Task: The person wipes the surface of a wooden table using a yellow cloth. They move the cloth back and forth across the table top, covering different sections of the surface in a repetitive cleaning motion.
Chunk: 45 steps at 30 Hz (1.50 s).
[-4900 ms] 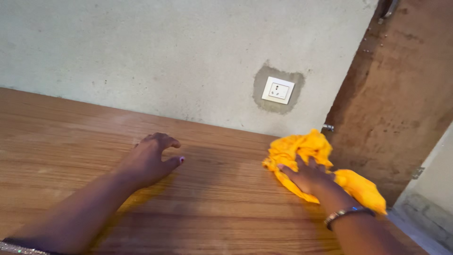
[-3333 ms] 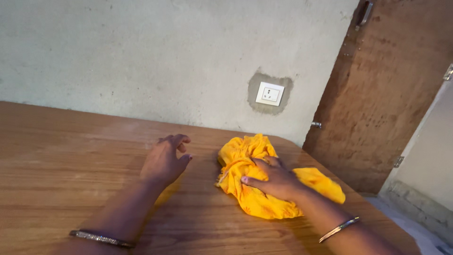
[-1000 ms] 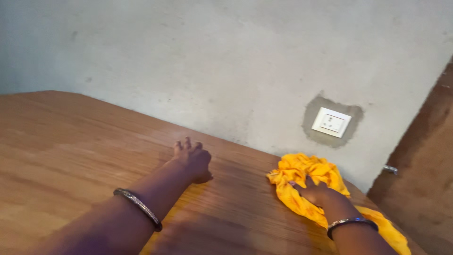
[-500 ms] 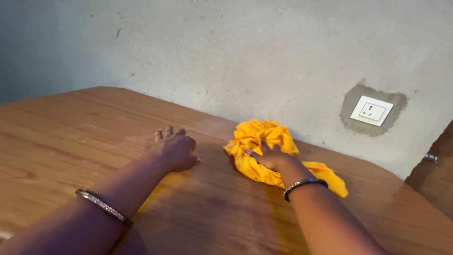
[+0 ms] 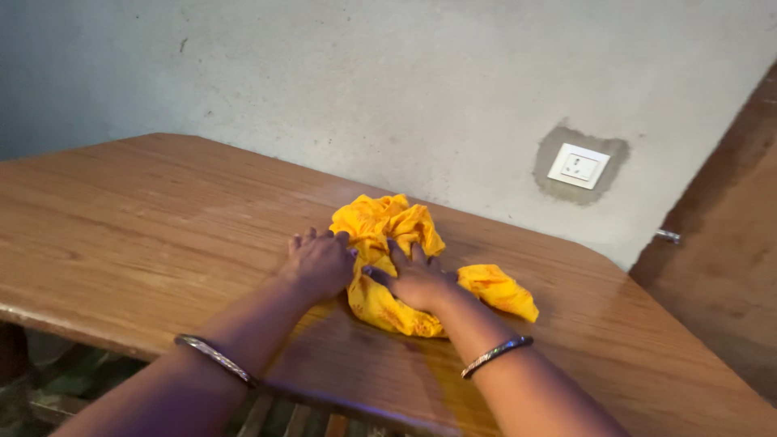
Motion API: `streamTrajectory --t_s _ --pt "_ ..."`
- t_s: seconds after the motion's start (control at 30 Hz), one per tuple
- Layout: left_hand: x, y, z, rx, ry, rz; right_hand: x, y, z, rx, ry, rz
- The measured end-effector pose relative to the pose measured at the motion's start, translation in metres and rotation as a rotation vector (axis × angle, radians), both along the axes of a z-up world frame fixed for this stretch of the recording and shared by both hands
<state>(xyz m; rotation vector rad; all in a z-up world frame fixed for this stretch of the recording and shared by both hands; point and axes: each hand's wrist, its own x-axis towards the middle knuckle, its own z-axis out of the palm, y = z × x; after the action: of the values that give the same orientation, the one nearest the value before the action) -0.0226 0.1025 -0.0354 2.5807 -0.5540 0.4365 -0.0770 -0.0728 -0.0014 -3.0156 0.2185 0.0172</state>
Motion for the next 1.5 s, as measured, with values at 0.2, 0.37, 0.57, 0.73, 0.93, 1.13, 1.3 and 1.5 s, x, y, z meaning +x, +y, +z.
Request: streamTrajectory --t_s 0.2,0.37,0.57,0.73,0.93,1.13,1.3,1.5 --pt "-0.053 -0.031 -0.005 -0.02 -0.023 -0.072 -0.081 -0.023 0.0 -0.026 -0.092 -0.032" --pt "-0.061 -0.023 -0.006 -0.03 -0.191 -0.077 -0.139 -0.094 -0.007 -0.099 -0.104 -0.09" --pt "-0.068 -0.018 -0.007 -0.01 -0.265 -0.1 -0.209 -0.293 -0.026 -0.223 -0.158 -0.24" --pt "-0.072 -0.018 -0.008 0.0 -0.269 -0.099 -0.297 -0.395 0.057 -0.69 0.035 -0.797" --pt "-0.071 -0.018 -0.01 -0.038 -0.31 -0.109 -0.293 -0.348 0.105 -0.522 -0.296 -0.639" --pt "-0.078 -0.017 -0.004 -0.1 -0.323 -0.107 -0.223 -0.251 0.088 -0.341 -0.562 -0.388" --pt "-0.087 -0.013 0.005 -0.243 -0.323 -0.187 -0.137 -0.161 0.048 -0.114 -0.405 -0.318" --pt "-0.094 -0.009 0.013 -0.385 -0.206 -0.216 -0.091 -0.069 0.004 -0.015 -0.16 -0.334"
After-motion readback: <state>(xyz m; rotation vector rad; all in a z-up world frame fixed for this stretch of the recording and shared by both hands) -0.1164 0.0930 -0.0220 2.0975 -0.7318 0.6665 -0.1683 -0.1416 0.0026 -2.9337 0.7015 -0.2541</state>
